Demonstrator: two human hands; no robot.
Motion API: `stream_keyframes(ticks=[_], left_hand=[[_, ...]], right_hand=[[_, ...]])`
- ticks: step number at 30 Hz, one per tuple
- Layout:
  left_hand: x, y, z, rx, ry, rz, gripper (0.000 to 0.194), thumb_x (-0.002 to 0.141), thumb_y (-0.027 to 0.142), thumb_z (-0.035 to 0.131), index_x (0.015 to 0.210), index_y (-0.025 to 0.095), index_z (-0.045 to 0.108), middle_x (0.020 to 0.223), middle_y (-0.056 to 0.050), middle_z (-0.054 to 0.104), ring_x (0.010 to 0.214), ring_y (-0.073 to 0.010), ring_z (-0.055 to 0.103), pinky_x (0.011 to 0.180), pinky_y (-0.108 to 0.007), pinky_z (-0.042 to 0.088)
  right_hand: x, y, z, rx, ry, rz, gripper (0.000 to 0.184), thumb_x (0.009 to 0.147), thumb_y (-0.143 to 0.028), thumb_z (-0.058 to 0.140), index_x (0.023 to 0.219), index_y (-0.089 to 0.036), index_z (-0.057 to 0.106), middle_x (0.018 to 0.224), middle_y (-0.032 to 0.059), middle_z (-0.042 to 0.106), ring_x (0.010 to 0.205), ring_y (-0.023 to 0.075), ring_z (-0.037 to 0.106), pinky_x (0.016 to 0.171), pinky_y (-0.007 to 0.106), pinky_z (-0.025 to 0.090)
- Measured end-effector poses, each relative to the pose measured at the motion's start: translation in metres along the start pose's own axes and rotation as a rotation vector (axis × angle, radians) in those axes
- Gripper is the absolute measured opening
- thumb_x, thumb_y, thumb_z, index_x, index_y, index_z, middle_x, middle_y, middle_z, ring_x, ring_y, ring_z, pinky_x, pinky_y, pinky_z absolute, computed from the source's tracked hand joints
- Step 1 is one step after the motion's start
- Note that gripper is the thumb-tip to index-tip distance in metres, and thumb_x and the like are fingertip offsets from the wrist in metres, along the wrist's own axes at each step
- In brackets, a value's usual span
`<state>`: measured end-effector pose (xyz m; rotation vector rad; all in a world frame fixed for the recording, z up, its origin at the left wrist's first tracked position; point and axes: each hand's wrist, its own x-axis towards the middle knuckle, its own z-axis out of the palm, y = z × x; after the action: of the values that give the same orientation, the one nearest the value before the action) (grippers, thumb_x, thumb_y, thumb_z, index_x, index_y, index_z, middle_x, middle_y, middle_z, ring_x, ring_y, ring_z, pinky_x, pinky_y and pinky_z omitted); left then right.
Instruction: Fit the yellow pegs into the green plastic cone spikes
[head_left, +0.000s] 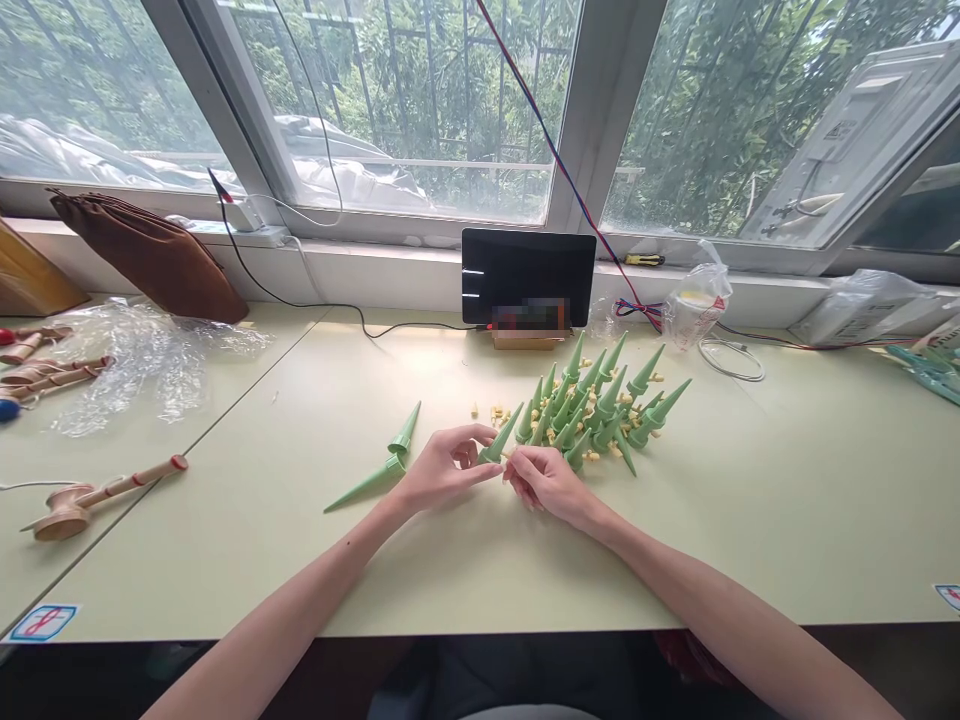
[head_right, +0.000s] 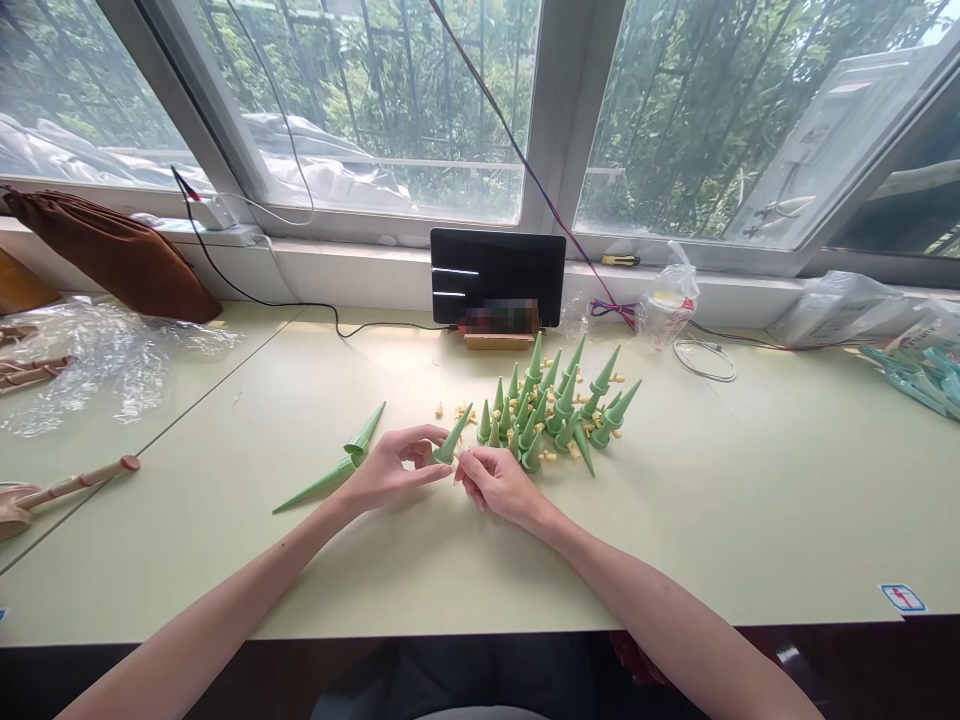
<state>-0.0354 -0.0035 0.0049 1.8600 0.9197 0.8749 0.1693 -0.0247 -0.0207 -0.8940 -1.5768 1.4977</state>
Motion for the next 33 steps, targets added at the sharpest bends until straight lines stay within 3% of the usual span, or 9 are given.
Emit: stream_keyframes(ticks=[8, 14, 23, 33], left_hand=[[0.0002, 0.0052, 0.0007, 0.037, -0.051, 0.0, 0.03, 0.085, 0.038, 0.067, 0.104, 0.015, 0.068, 0.097, -0.006, 0.066, 0.063, -0.0091, 0.049, 0.058, -0.021, 0.045], [0.0005, 0.0053, 0.0014, 0.015, -0.049, -0.042, 0.03, 0.091, 0.041, 0.058, 0.098, 0.014, 0.069, 0.092, -0.008, 0.068, 0.066, -0.0108, 0.057, 0.06, -0.022, 0.051], [0.0013, 0.0038, 0.0025, 0.018, -0.032, -0.03, 0.025, 0.089, 0.037, 0.061, 0.088, 0.013, 0.067, 0.083, -0.005, 0.064, 0.063, -0.0096, 0.057, 0.058, -0.02, 0.049], [0.0001, 0.0011, 0.0046, 0.057, -0.023, -0.018, 0.024, 0.089, 0.035, 0.06, 0.082, 0.013, 0.066, 0.079, -0.004, 0.059, 0.067, -0.0106, 0.054, 0.059, -0.02, 0.048]], right_hand=[[-0.0008, -0.0002, 0.0002, -0.039, 0.027, 0.008, 0.047, 0.096, -0.057, 0.046, 0.073, -0.017, 0.056, 0.048, -0.0059, 0.046, 0.038, 0.0079, 0.041, 0.042, 0.022, 0.036], [-0.0013, 0.0002, 0.0, -0.012, 0.037, 0.029, 0.045, 0.095, -0.055, 0.049, 0.072, -0.017, 0.056, 0.05, -0.006, 0.044, 0.039, 0.0078, 0.041, 0.041, 0.022, 0.035], [-0.0019, -0.0023, 0.0, 0.052, 0.039, 0.041, 0.041, 0.096, -0.046, 0.047, 0.068, -0.018, 0.051, 0.052, -0.0067, 0.039, 0.039, 0.0075, 0.04, 0.039, 0.021, 0.033], [-0.0042, -0.0032, -0.0008, -0.046, 0.015, 0.013, 0.039, 0.099, -0.044, 0.044, 0.07, -0.018, 0.05, 0.049, -0.0071, 0.038, 0.04, 0.008, 0.039, 0.043, 0.022, 0.033]])
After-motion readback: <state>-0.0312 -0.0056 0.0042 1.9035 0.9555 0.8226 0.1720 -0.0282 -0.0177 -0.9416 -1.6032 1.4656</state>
